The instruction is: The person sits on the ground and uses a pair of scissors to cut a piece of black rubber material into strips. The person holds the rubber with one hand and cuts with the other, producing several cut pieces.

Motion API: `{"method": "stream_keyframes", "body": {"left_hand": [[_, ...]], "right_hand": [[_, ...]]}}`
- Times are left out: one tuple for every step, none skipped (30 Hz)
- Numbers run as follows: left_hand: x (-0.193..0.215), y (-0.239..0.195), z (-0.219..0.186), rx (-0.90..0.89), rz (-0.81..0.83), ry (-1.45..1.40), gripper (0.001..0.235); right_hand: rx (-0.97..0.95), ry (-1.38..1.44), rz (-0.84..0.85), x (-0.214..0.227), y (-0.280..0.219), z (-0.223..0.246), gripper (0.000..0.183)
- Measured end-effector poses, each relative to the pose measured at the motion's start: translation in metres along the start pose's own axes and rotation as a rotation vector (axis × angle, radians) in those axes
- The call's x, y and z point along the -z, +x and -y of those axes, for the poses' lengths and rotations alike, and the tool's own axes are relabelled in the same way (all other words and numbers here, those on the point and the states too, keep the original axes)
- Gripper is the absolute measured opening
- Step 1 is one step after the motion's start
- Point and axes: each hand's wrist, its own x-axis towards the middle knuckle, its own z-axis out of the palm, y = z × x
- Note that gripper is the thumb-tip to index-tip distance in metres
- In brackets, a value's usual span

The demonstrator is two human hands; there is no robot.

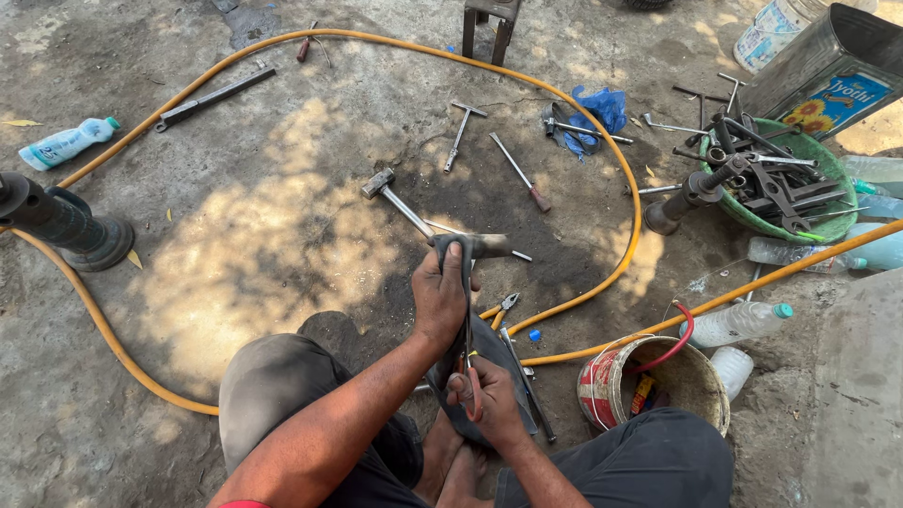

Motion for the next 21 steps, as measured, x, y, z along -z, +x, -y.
{"method": "stream_keyframes", "body": {"left_hand": [[-0.001, -0.003, 0.001, 0.04, 0.016, -0.051, 0.039], [-0.002, -0.005, 0.003, 0.08, 0.032, -0.101, 0.037], [-0.006, -0.008, 0.004, 0.121, 0.05, -0.154, 0.035], [-0.006, -0.008, 0.005, 0.137, 0.052, -0.144, 0.035], [-0.007, -0.009, 0.007, 0.154, 0.056, -0.135, 0.036], [-0.009, -0.009, 0.008, 0.17, 0.06, -0.126, 0.036], [-0.008, -0.009, 0.009, 0.16, 0.065, -0.127, 0.036], [-0.009, -0.009, 0.01, 0.15, 0.069, -0.128, 0.036], [-0.008, -0.008, 0.011, 0.135, 0.071, -0.125, 0.036], [-0.008, -0.008, 0.012, 0.091, 0.081, -0.122, 0.037], [-0.009, -0.011, 0.014, 0.047, 0.091, -0.118, 0.038], [-0.009, -0.012, 0.015, 0.004, 0.101, -0.114, 0.039], [-0.011, -0.016, 0.017, 0.022, 0.118, -0.11, 0.037], [-0.012, -0.018, 0.018, 0.039, 0.134, -0.106, 0.036], [-0.013, -0.019, 0.018, 0.056, 0.151, -0.103, 0.036], [-0.013, -0.018, 0.016, 0.134, 0.168, -0.114, 0.041], [-0.01, -0.014, 0.012, 0.211, 0.186, -0.124, 0.047], [-0.005, -0.007, 0.007, 0.288, 0.204, -0.134, 0.054], [0.002, 0.001, 0.001, 0.38, 0.247, -0.048, 0.053], [0.012, 0.014, -0.006, 0.472, 0.289, 0.04, 0.055], [0.023, 0.027, -0.013, 0.566, 0.33, 0.132, 0.059]], "right_hand": [[0.018, 0.001, 0.011, 0.002, 0.002, 0.0, 0.044], [0.011, 0.072, 0.024, 0.002, 0.003, -0.001, 0.044], [0.005, 0.141, 0.035, 0.004, 0.002, -0.001, 0.045], [-0.002, 0.21, 0.046, 0.004, 0.001, -0.002, 0.045], [-0.014, 0.233, 0.021, 0.003, -0.001, -0.004, 0.046], [-0.026, 0.255, -0.004, 0.0, -0.003, -0.006, 0.047], [-0.037, 0.279, -0.028, -0.002, -0.005, -0.008, 0.048], [-0.047, 0.27, -0.032, -0.002, -0.006, -0.009, 0.048], [-0.054, 0.264, -0.031, -0.002, -0.004, -0.01, 0.049], [-0.06, 0.258, -0.031, -0.001, -0.002, -0.01, 0.049], [-0.046, 0.274, -0.018, 0.002, 0.0, -0.01, 0.049], [-0.032, 0.29, -0.005, 0.006, 0.003, -0.01, 0.049], [-0.022, 0.304, 0.006, 0.01, 0.003, -0.01, 0.049], [-0.032, 0.314, 0.007, 0.013, 0.002, -0.01, 0.048], [-0.041, 0.322, 0.009, 0.014, 0.001, -0.009, 0.048], [-0.05, 0.331, 0.011, 0.014, 0.001, -0.008, 0.048], [-0.046, 0.341, 0.008, 0.015, 0.002, -0.006, 0.047], [-0.043, 0.35, 0.006, 0.014, 0.002, -0.003, 0.047], [-0.038, 0.361, 0.003, 0.012, 0.002, -0.001, 0.046], [-0.031, 0.303, 0.044, 0.013, 0.003, 0.003, 0.047], [-0.025, 0.247, 0.083, 0.013, 0.004, 0.006, 0.048]]}}
